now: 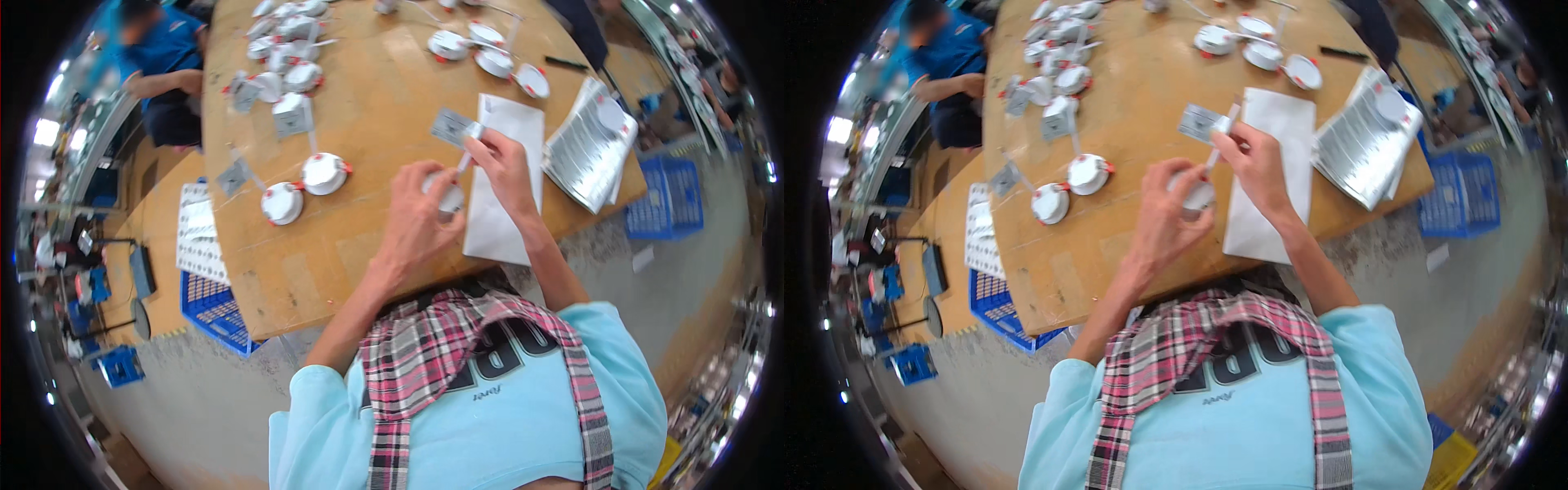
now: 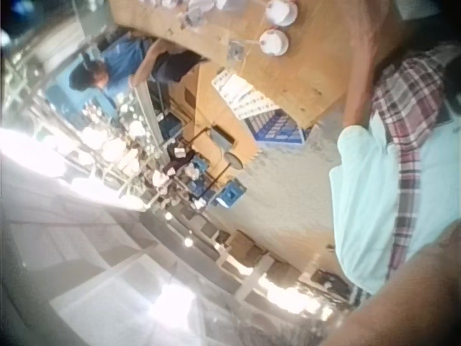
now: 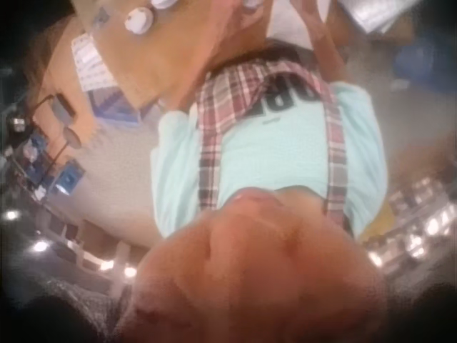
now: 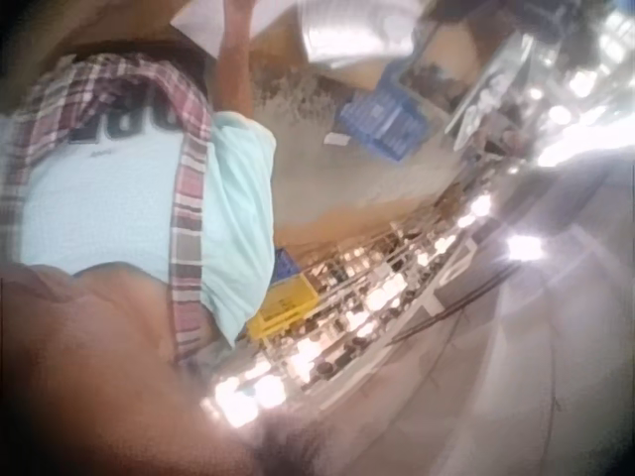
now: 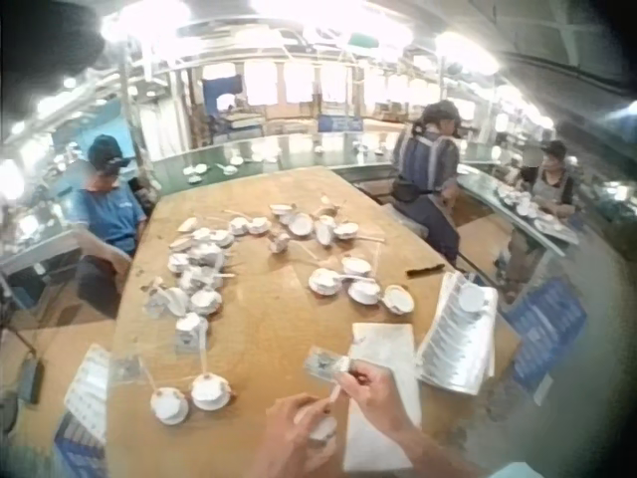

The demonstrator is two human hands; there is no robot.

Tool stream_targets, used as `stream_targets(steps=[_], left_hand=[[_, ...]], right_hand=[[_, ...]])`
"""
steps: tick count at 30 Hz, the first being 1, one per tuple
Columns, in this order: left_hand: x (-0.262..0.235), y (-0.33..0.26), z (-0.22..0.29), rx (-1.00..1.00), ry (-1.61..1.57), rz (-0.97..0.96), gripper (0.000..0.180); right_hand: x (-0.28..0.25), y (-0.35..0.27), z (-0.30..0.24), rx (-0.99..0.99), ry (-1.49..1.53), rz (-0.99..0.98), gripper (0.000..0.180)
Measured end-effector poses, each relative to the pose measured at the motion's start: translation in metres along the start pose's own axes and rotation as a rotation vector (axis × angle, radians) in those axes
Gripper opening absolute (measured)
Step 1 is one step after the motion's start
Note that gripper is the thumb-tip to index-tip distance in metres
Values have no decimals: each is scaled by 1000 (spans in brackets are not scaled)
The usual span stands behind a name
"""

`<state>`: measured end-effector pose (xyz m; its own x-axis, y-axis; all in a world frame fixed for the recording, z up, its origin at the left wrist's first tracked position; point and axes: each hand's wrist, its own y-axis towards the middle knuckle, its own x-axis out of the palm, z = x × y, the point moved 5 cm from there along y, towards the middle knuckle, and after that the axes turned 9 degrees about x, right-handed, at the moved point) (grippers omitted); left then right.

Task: Applying adhesive certification labels to the backs of small circular light fixtures on an assembly line.

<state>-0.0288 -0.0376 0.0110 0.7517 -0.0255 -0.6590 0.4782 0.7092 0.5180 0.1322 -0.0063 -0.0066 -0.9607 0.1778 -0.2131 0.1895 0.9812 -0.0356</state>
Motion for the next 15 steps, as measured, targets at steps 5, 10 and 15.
stream_targets(steps=[5,10,15], left_hand=[[7,-15,-20,-23,-56,-18,51],[-17,-25,-42,-40,9,47,53],[-36,-41,-80,-59,101,87,55]], right_hand=[[11,-4,15,68,-20,-132,26],[5,-16,12,47,-7,-127,28],[6,-20,22,80,-18,-161,28]])
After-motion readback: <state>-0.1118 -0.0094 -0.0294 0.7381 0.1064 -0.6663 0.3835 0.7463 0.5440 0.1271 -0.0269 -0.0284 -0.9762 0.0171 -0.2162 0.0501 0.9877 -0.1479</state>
